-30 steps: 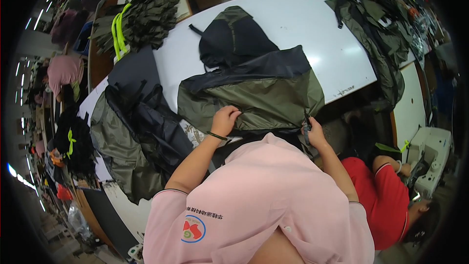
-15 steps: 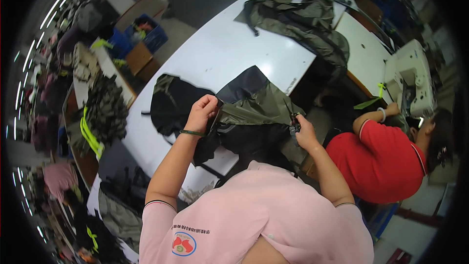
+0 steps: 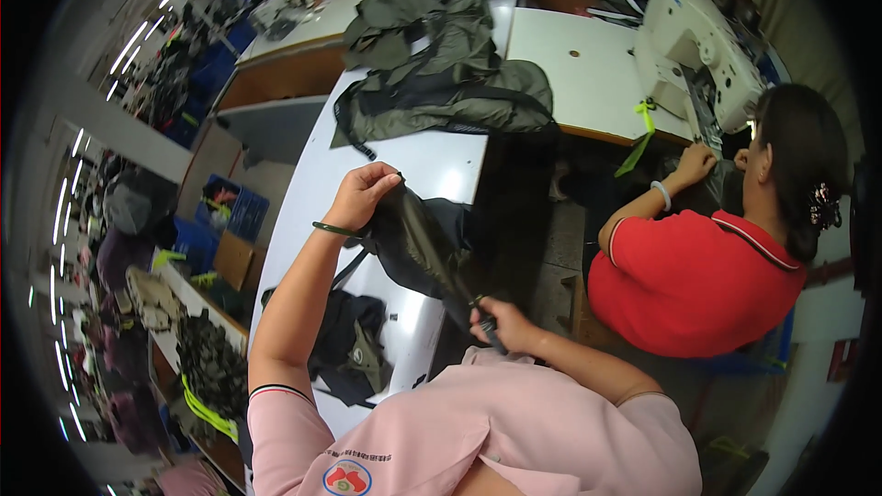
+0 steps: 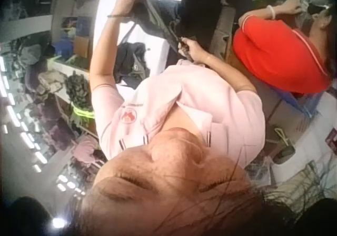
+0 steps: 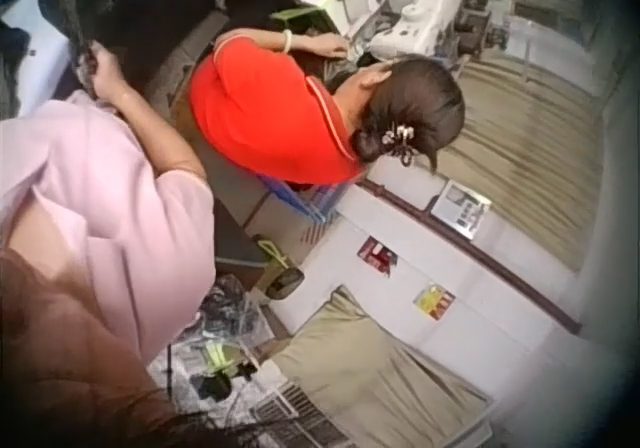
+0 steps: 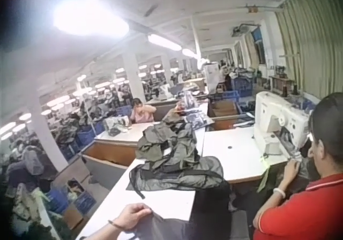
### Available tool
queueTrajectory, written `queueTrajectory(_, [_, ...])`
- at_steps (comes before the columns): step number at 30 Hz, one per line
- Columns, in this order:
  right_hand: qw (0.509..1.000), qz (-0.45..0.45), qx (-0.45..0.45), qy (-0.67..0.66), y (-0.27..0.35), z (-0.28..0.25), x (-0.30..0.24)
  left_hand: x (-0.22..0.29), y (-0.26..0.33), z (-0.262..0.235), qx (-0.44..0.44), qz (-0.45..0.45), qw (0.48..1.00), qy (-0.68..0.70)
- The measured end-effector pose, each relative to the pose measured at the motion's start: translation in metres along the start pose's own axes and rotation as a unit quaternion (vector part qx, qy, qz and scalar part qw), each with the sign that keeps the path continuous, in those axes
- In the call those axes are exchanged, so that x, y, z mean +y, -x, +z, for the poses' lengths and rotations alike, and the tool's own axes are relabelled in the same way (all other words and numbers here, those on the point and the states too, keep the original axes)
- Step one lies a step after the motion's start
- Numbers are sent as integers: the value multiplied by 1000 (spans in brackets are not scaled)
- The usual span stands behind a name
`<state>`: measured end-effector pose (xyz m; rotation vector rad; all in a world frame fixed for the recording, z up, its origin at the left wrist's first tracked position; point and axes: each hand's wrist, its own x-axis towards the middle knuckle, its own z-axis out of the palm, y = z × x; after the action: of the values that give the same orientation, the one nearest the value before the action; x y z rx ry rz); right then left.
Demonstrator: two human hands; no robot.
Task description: Trim excess fabric and threads from garment components using scissors at a factory workstation.
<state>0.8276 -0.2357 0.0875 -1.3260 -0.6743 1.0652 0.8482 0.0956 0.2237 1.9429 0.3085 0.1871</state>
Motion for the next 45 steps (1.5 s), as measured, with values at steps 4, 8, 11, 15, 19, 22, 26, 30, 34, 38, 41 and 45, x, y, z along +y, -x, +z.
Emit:
queueTrajectory(4, [996,14,-54,-71,-39,-11,-17,30,-64,40,54,162,931,-324])
queueTrajectory(8, [990,-98,-44,92,-88,-25,5,-15,-99,71,70,20,996,-47])
queueTrajectory(11, [987,-80,-41,132,-105,-36,14,-60,-104,83,70,-41,979,188])
queueTrajectory(15, [988,-51,-33,142,-105,-55,41,-115,-97,96,118,-113,935,316])
queueTrajectory(19, [978,8,-43,205,-102,-67,64,-149,-91,100,142,-139,901,385])
queueTrajectory(22, [973,-16,0,232,-103,-74,84,-158,-90,99,125,-122,882,437])
queueTrajectory(26, [974,10,20,226,-98,-96,93,-152,-95,112,100,-101,866,480])
queueTrajectory(30, [967,20,97,236,-99,-126,82,-149,-104,116,107,-106,891,428])
queueTrajectory(34, [924,2,85,373,-97,-191,37,-130,-106,106,122,-75,906,398])
queueTrajectory(38, [882,-55,160,440,-82,-257,25,-96,-103,103,99,-32,914,393])
queueTrajectory(41, [939,-39,281,197,-78,-263,55,-86,-108,109,79,-21,908,411])
queueTrajectory(45, [912,-71,309,261,-85,-228,12,-74,-99,104,49,23,908,416])
